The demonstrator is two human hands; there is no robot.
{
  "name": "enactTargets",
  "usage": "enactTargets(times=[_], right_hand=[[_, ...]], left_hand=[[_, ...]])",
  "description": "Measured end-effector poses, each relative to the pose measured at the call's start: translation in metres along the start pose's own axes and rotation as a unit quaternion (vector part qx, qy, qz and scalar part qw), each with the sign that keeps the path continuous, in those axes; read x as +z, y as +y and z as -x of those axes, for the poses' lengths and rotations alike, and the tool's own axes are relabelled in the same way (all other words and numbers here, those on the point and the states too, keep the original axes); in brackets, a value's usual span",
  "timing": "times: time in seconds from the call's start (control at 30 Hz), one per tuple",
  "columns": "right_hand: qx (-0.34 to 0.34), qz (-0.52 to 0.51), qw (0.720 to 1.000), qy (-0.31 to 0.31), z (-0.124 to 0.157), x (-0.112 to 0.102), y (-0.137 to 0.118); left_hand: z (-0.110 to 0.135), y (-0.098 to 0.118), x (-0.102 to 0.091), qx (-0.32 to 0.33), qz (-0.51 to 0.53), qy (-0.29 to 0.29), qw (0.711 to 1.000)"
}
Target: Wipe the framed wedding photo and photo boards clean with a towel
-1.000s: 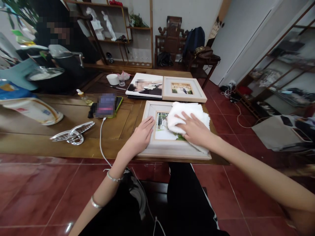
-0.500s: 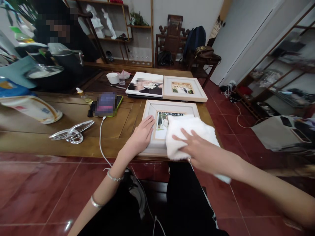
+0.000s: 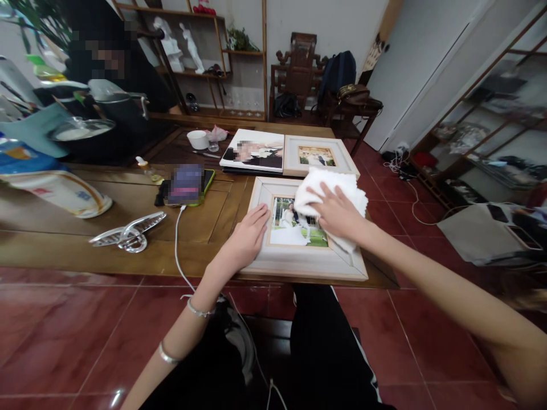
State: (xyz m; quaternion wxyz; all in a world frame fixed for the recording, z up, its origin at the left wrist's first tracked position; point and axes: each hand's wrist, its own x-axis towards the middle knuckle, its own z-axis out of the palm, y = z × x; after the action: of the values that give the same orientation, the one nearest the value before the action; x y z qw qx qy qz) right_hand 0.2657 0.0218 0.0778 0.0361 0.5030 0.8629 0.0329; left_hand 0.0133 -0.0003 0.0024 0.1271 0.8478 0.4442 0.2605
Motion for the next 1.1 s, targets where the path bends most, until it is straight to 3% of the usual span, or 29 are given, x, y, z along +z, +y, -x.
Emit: enactTargets(times=[0.1,0.2,0.37,0.5,0.6,0.73,0.87,0.97,1.1], right_hand=[[0.039,0.015,0.998,0.043,-0.028,0.004,0.018],[0.011,-0.001,1.0,0.026,-0.033,0.004,0.009],[-0.09,-0.073,0.991,-0.062,0.017,-0.013,-0.033],[-0.188,-0.161,0.959,-0.137,0.066,-0.041,-0.06],[-0.235,-0.188,0.942,-0.149,0.078,-0.047,-0.071],[-0.196,-0.162,0.961,-0.11,0.057,-0.028,-0.07],[-0.099,-0.079,0.991,-0.043,0.009,-0.006,-0.045],[-0.062,-0.036,0.997,0.015,-0.029,0.002,-0.025],[-0.073,-0.022,0.997,0.027,-0.053,0.004,-0.024]], left_hand=[[0.0,0.0,0.0,-0.003,0.0,0.0,1.0],[0.001,0.002,0.0,-0.013,0.006,0.003,1.0],[0.0,0.003,0.0,-0.019,0.014,0.012,1.0],[0.0,0.002,0.001,-0.017,0.01,0.016,1.0],[0.0,0.002,0.001,-0.013,0.01,0.016,1.0],[0.0,0.001,0.003,-0.011,0.014,0.016,1.0],[0.0,-0.001,0.004,-0.005,0.019,0.025,1.0],[0.0,-0.001,0.004,-0.006,0.016,0.023,1.0],[0.0,0.001,0.003,-0.013,0.021,0.027,0.999]])
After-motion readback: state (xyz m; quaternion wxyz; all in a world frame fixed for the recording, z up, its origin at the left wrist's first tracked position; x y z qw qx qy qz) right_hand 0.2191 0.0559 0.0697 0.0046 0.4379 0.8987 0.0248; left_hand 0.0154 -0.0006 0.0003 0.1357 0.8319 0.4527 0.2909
